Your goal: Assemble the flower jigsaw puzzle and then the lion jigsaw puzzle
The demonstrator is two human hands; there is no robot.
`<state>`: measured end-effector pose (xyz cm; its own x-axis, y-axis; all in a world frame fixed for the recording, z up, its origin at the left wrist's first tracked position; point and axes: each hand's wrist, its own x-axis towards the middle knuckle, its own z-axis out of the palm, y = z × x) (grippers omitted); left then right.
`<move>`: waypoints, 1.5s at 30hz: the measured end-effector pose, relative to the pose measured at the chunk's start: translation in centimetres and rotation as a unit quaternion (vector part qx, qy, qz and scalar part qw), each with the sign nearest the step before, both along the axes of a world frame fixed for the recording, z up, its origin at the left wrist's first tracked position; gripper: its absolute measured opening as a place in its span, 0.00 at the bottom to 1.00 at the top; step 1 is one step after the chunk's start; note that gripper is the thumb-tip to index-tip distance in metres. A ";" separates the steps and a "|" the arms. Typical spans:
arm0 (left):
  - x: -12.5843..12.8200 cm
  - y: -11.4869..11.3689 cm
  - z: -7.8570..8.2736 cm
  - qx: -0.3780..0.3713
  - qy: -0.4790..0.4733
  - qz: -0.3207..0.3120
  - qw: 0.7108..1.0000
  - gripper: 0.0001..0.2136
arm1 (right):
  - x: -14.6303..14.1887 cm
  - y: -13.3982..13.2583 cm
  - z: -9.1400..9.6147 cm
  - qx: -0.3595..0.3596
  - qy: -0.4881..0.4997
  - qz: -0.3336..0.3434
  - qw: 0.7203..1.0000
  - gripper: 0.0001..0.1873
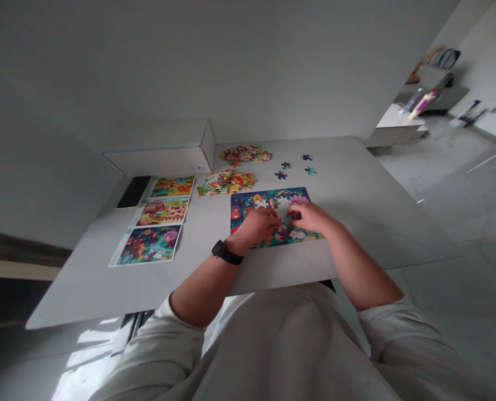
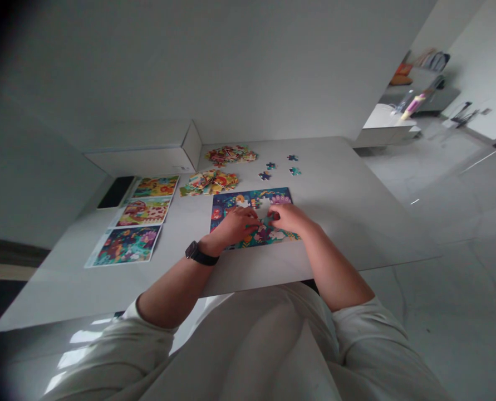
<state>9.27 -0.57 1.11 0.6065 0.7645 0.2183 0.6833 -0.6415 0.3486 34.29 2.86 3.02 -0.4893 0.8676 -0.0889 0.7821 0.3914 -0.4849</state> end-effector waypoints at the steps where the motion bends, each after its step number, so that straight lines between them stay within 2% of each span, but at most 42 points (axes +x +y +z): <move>1: 0.0 0.0 0.0 -0.001 -0.001 0.000 1.000 0.10 | 0.0 0.1 -0.1 0.000 0.005 0.005 1.000 0.12; 6: 0.2 -0.3 0.3 -0.020 0.005 0.007 1.000 0.09 | 0.2 0.4 -0.4 0.011 -0.002 0.027 1.000 0.11; 12: 0.3 -0.7 0.8 -0.018 -0.013 0.010 1.000 0.08 | -0.2 0.2 -0.1 0.045 -0.068 0.045 0.996 0.09; 21: 0.6 -1.0 1.2 0.008 0.072 -0.010 0.997 0.09 | -1.8 -1.1 2.5 0.042 -0.173 0.051 0.983 0.10; 24: -0.4 0.1 2.1 0.017 0.058 -0.036 0.998 0.08 | -2.0 -1.1 3.1 0.036 -0.184 0.063 0.980 0.10; 28: -2.9 2.3 2.6 0.035 0.033 0.001 0.999 0.11 | -1.8 -0.6 3.2 0.021 -0.175 0.075 0.981 0.11; 33: -5.7 3.8 0.6 0.070 -0.022 0.084 0.994 0.13 | -0.8 2.2 2.8 -0.028 -0.098 0.107 0.989 0.07; 35: -6.1 3.9 -0.3 0.081 -0.042 0.118 0.989 0.13 | -0.2 4.4 2.6 -0.030 -0.046 0.067 0.996 0.08; 39: -6.1 4.2 -1.1 0.087 -0.064 0.146 0.983 0.12 | -0.1 9.6 2.4 0.067 -0.044 -0.106 0.991 0.11; 43: -5.9 4.4 -1.2 0.077 -0.085 0.155 0.981 0.12 | -2.4 13.8 2.0 0.084 -0.087 -0.210 0.970 0.13; 45: -6.0 4.3 -1.3 0.069 -0.093 0.152 0.982 0.13 | -4.0 15.0 1.6 0.073 -0.104 -0.237 0.963 0.18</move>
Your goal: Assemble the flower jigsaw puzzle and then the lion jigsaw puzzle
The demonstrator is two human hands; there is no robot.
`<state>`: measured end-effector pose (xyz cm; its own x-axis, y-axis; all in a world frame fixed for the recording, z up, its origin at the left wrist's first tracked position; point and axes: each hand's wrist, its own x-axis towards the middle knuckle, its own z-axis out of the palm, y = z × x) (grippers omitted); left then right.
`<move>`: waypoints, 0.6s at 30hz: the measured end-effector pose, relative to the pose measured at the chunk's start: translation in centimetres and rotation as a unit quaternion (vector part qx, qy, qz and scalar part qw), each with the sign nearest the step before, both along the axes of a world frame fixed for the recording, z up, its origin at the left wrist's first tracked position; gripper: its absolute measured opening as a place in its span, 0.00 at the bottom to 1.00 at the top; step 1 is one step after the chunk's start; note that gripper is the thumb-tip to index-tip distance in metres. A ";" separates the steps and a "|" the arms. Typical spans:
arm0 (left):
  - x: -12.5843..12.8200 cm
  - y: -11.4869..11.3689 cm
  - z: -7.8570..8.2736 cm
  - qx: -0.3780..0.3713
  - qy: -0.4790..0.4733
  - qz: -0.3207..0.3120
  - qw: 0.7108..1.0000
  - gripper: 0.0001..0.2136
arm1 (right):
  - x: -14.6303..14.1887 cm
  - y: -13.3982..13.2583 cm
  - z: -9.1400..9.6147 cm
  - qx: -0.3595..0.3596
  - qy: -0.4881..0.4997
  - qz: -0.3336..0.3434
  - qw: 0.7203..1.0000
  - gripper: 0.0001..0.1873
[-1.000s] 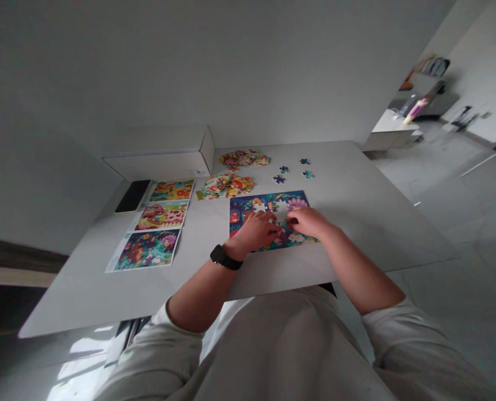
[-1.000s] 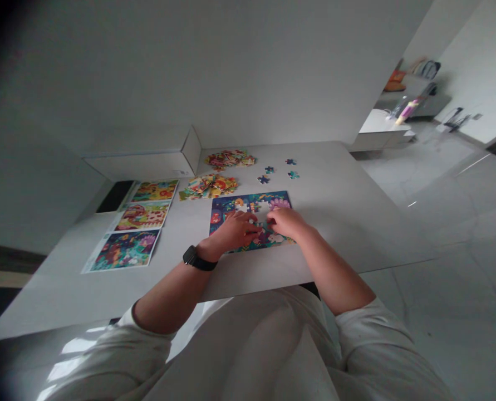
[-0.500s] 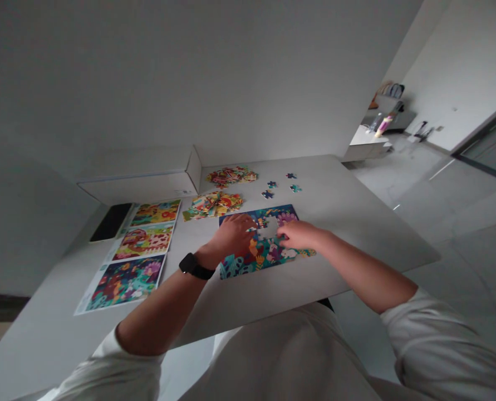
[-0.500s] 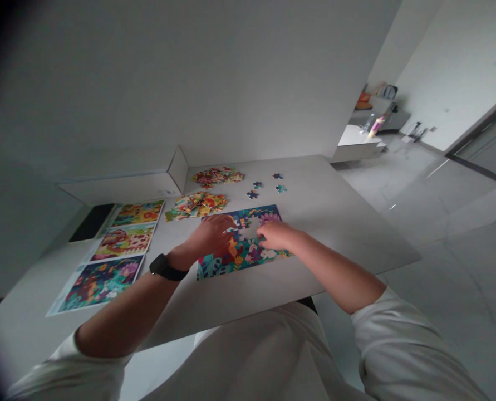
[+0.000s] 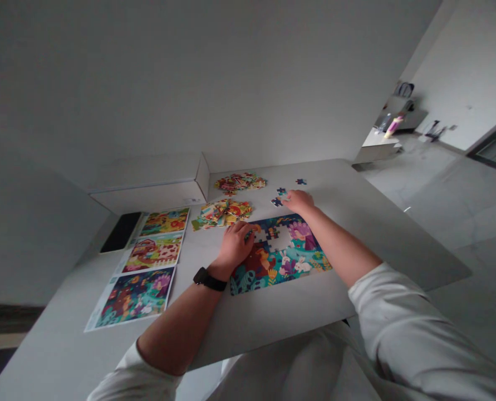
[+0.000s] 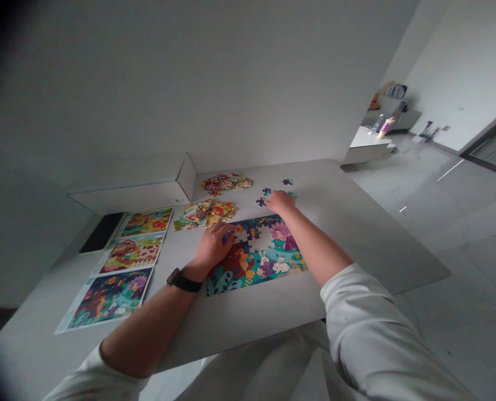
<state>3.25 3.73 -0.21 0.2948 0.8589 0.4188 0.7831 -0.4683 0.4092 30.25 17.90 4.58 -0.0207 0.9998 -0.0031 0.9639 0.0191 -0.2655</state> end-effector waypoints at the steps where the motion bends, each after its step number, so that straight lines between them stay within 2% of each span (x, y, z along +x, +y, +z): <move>1: -0.1 -0.1 -0.1 -0.002 -0.005 0.000 1.000 0.13 | -0.8 0.5 -0.3 -0.008 -0.006 -0.009 1.000 0.21; 4: -0.2 -0.4 -0.1 -0.005 -0.019 0.006 1.000 0.14 | -2.4 1.5 -1.0 -0.028 -0.010 -0.022 0.999 0.25; 7: -0.1 -0.6 0.0 -0.008 -0.031 0.016 0.999 0.16 | -2.8 1.9 -1.6 -0.021 0.016 -0.010 1.000 0.26; 13: 0.1 -0.8 0.3 -0.005 -0.066 0.033 0.997 0.21 | -1.8 0.7 -1.9 0.035 0.114 0.010 0.993 0.15; 16: -0.4 -0.7 0.9 0.005 -0.101 0.037 0.994 0.21 | -0.7 -0.7 -1.8 0.061 0.216 0.043 0.973 0.16; 18: -0.9 -0.3 1.6 0.010 -0.138 0.052 0.989 0.20 | 0.3 -1.9 -1.5 0.065 0.306 0.073 0.947 0.19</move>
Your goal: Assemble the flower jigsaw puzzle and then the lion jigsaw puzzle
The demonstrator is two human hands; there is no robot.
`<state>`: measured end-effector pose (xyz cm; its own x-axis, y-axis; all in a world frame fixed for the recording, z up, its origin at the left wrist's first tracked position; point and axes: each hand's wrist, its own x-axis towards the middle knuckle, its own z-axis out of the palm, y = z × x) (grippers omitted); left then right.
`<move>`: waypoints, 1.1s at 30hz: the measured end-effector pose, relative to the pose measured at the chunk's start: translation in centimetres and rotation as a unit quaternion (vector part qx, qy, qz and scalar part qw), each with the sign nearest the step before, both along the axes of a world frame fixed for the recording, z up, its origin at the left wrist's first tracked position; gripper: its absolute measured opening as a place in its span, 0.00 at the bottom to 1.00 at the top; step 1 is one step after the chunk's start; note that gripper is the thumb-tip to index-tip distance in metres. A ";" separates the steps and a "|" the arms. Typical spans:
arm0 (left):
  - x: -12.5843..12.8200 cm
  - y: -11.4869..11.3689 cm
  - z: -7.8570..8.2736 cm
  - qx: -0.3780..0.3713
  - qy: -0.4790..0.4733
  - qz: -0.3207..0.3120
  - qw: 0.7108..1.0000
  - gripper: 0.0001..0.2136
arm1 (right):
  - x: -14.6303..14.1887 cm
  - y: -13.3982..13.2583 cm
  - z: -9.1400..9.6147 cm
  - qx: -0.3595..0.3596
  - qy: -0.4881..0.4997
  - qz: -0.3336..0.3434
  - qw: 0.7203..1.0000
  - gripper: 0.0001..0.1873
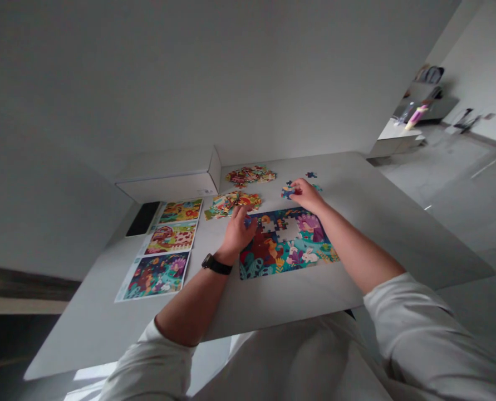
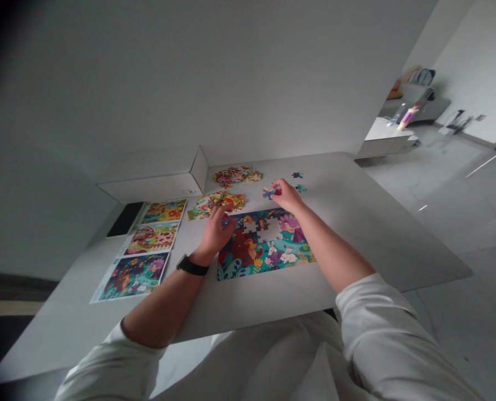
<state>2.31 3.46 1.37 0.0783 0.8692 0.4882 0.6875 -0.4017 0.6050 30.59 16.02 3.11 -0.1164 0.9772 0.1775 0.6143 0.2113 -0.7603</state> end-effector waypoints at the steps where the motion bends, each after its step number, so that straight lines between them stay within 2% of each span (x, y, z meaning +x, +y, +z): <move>1: -0.3 0.3 0.5 -0.001 -0.023 0.009 1.000 0.19 | 0.5 -0.7 0.2 -0.002 0.046 0.018 0.999 0.20; 5: -0.6 1.7 2.4 -0.022 -0.130 0.010 0.991 0.17 | 1.9 -3.7 1.2 -0.029 0.183 0.071 0.980 0.26; 8: 0.6 2.3 2.9 -0.050 -0.176 -0.015 0.983 0.16 | 1.7 -5.7 1.2 -0.036 0.237 0.085 0.967 0.26; 10: 2.0 2.3 2.3 -0.078 -0.210 -0.038 0.974 0.15 | 1.2 -6.8 0.7 -0.040 0.265 0.091 0.959 0.27; 14: 4.8 1.6 0.0 -0.122 -0.290 -0.085 0.945 0.18 | 0.4 -8.2 -0.7 -0.065 0.289 0.115 0.948 0.26; 17: 5.8 0.9 -1.2 -0.129 -0.288 -0.117 0.942 0.18 | 0.0 -8.8 -1.1 -0.088 0.281 0.132 0.946 0.26; 21: 6.0 0.3 -1.5 -0.151 -0.279 -0.130 0.939 0.20 | -0.4 -9.0 -1.3 -0.100 0.265 0.153 0.947 0.26; 26: 5.3 0.5 -1.3 -0.177 -0.303 -0.104 0.931 0.25 | -0.8 -8.8 -1.9 -0.091 0.238 0.144 0.956 0.24; 30: 3.0 1.5 -0.7 -0.119 -0.346 -0.014 0.930 0.21 | -0.3 -8.2 -2.2 -0.036 0.258 0.087 0.962 0.23; 33: 1.1 2.0 -0.3 -0.089 -0.382 0.041 0.919 0.18 | 0.4 -7.7 -2.2 -0.015 0.263 0.051 0.963 0.23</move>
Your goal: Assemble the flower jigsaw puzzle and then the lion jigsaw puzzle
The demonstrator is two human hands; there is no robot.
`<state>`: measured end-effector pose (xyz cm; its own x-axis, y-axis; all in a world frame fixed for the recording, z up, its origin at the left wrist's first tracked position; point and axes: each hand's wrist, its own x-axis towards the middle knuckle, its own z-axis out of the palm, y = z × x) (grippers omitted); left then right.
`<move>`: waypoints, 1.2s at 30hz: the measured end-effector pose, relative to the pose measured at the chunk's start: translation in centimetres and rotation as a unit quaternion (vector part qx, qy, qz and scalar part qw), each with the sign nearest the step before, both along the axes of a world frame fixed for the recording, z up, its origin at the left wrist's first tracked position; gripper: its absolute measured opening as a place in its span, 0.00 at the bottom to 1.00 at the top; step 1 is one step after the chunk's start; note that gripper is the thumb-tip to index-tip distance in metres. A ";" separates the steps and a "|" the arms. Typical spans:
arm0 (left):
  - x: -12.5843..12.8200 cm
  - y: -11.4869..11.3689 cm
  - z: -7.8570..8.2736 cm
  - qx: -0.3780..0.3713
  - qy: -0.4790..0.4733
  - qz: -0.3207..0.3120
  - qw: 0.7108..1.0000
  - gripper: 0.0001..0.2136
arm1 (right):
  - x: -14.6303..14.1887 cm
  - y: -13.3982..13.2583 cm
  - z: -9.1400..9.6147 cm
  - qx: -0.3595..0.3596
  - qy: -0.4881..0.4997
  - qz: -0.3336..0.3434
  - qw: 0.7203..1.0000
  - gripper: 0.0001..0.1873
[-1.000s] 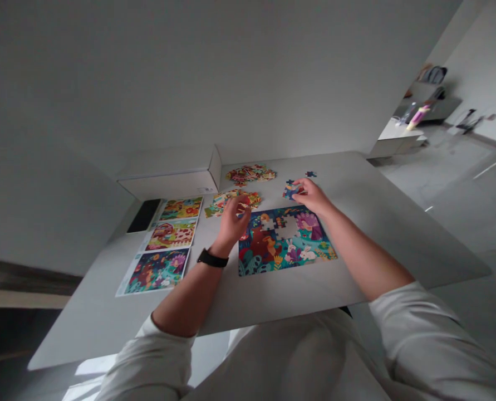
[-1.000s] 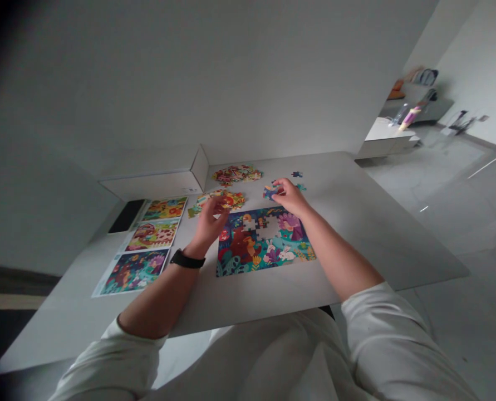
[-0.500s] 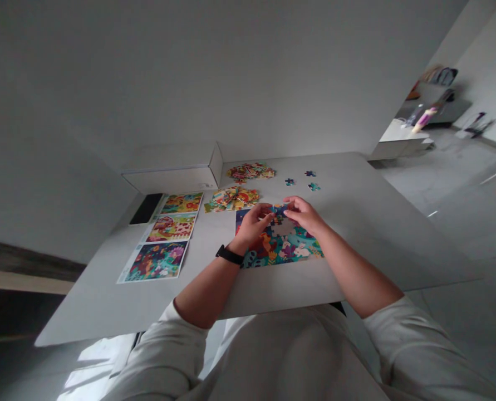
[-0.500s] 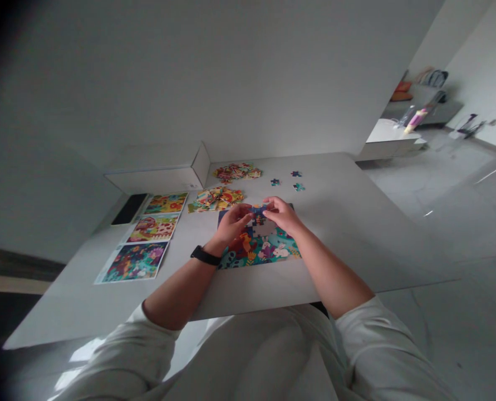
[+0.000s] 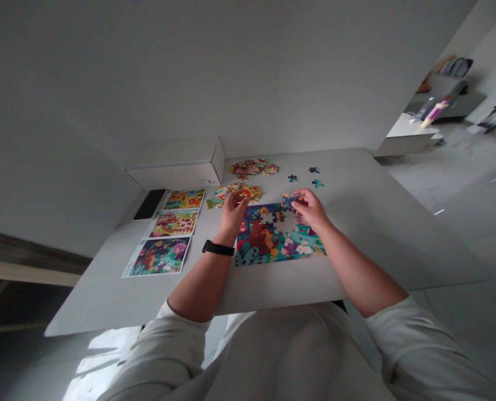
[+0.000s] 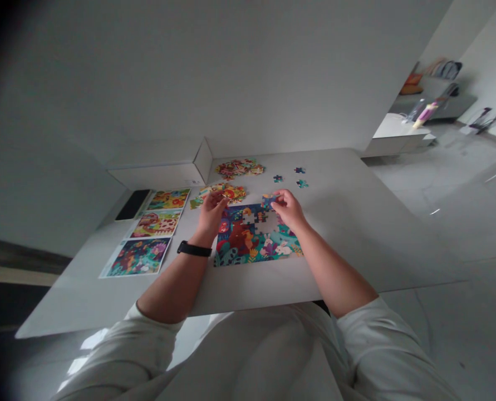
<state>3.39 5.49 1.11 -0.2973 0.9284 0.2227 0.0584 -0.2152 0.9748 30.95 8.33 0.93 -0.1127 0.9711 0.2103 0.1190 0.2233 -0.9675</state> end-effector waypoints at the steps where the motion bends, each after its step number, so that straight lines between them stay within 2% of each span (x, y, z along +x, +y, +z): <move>1: -0.4 0.1 0.1 -0.003 -0.007 0.005 1.000 0.17 | 0.2 0.1 0.0 -0.003 -0.002 -0.002 1.000 0.23; 6: -0.5 -0.1 0.1 0.002 0.014 -0.008 1.000 0.16 | 0.0 -0.3 -0.2 -0.010 -0.042 0.023 0.999 0.20; 11: 0.3 -0.2 -0.1 0.006 0.054 -0.037 0.998 0.18 | -1.6 -0.5 0.5 0.027 -0.129 0.068 0.989 0.13; 14: 0.4 -0.3 -0.1 0.011 0.092 -0.039 0.995 0.17 | -3.1 -0.3 1.3 0.025 -0.196 0.090 0.976 0.09; 19: 0.4 -0.7 0.1 0.009 0.152 -0.039 0.988 0.17 | -5.5 -0.3 1.9 -0.004 -0.306 0.092 0.948 0.09; 28: 0.7 -0.6 -0.2 0.003 0.176 -0.045 0.983 0.16 | -6.4 -1.6 1.6 0.052 -0.423 0.083 0.901 0.10; 31: 0.5 -0.7 -0.2 0.013 0.234 -0.046 0.971 0.15 | -6.1 -1.9 1.5 0.070 -0.458 0.094 0.881 0.12; 36: 0.4 -1.2 -0.5 0.037 0.374 -0.073 0.924 0.07 | -5.6 -2.3 1.9 0.079 -0.489 0.067 0.866 0.14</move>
<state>3.82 4.25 0.64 0.0930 0.9209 0.3786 0.6744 -0.3380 0.6565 25.37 6.02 2.79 -0.4217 0.9032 0.0798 0.8273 0.4193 -0.3739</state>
